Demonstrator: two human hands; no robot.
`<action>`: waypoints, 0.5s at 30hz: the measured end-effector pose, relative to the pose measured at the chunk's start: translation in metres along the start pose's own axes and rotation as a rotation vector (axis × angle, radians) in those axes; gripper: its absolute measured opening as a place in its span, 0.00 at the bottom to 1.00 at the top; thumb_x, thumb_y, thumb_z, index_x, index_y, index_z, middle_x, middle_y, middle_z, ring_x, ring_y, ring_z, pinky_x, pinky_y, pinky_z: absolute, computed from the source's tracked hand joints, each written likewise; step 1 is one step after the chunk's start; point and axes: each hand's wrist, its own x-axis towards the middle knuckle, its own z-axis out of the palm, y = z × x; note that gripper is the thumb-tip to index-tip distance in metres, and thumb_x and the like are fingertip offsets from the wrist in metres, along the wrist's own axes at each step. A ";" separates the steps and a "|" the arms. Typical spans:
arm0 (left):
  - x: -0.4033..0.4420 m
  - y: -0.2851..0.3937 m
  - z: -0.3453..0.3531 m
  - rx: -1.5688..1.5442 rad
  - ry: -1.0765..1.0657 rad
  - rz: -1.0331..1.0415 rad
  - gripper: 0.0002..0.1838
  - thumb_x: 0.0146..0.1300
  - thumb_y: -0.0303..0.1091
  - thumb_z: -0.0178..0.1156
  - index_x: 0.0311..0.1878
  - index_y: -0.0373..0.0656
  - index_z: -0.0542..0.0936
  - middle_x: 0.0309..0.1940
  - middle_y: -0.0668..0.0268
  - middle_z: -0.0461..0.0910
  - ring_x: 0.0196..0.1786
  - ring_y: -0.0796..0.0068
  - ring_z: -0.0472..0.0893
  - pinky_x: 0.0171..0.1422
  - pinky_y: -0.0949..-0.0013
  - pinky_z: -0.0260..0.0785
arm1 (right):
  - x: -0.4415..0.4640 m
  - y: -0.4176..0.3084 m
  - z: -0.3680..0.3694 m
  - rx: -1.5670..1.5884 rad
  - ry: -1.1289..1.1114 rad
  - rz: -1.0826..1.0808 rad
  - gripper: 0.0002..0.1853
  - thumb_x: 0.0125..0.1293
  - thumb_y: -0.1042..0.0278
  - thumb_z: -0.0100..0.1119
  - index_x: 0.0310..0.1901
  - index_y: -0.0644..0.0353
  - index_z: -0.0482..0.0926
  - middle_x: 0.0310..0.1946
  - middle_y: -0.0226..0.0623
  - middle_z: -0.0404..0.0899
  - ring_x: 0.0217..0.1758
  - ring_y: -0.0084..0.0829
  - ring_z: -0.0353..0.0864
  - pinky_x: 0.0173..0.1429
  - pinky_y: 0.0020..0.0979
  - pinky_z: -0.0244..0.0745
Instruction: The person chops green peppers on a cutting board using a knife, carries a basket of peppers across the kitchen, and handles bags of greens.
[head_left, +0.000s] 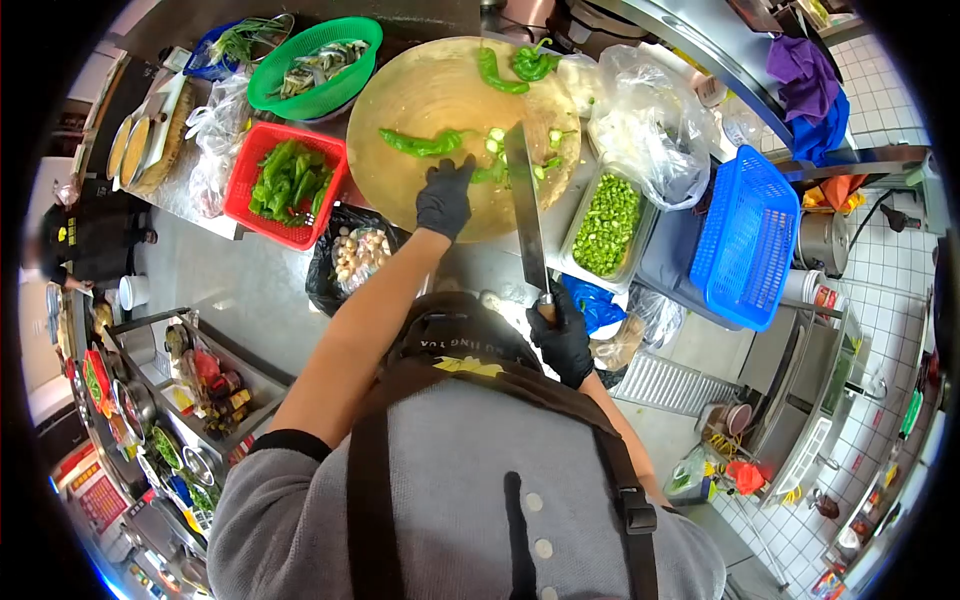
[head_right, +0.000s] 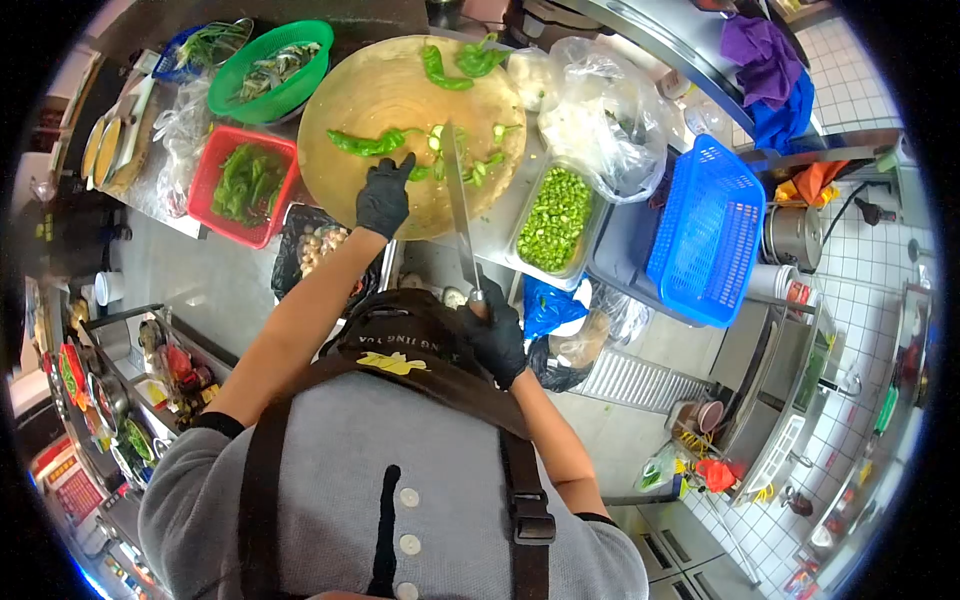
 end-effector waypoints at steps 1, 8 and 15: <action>0.003 -0.001 -0.005 0.047 -0.038 -0.018 0.34 0.45 0.25 0.56 0.60 0.50 0.66 0.43 0.55 0.71 0.45 0.54 0.72 0.37 0.58 0.73 | -0.001 -0.001 -0.001 -0.001 -0.003 -0.020 0.22 0.56 0.76 0.58 0.55 0.58 0.68 0.23 0.28 0.69 0.20 0.17 0.66 0.23 0.22 0.64; 0.000 -0.005 0.015 0.130 -0.021 -0.095 0.32 0.43 0.25 0.57 0.57 0.47 0.69 0.42 0.56 0.71 0.46 0.54 0.72 0.37 0.58 0.73 | 0.008 0.010 -0.001 -0.082 -0.226 0.118 0.29 0.54 0.62 0.63 0.58 0.56 0.66 0.36 0.50 0.77 0.37 0.37 0.79 0.42 0.35 0.72; 0.005 -0.015 0.023 0.011 0.047 -0.060 0.18 0.47 0.30 0.60 0.44 0.42 0.74 0.39 0.56 0.73 0.44 0.54 0.73 0.43 0.57 0.71 | 0.011 -0.007 -0.008 -0.187 -0.285 0.119 0.32 0.55 0.55 0.60 0.61 0.55 0.63 0.30 0.48 0.77 0.32 0.42 0.78 0.39 0.36 0.71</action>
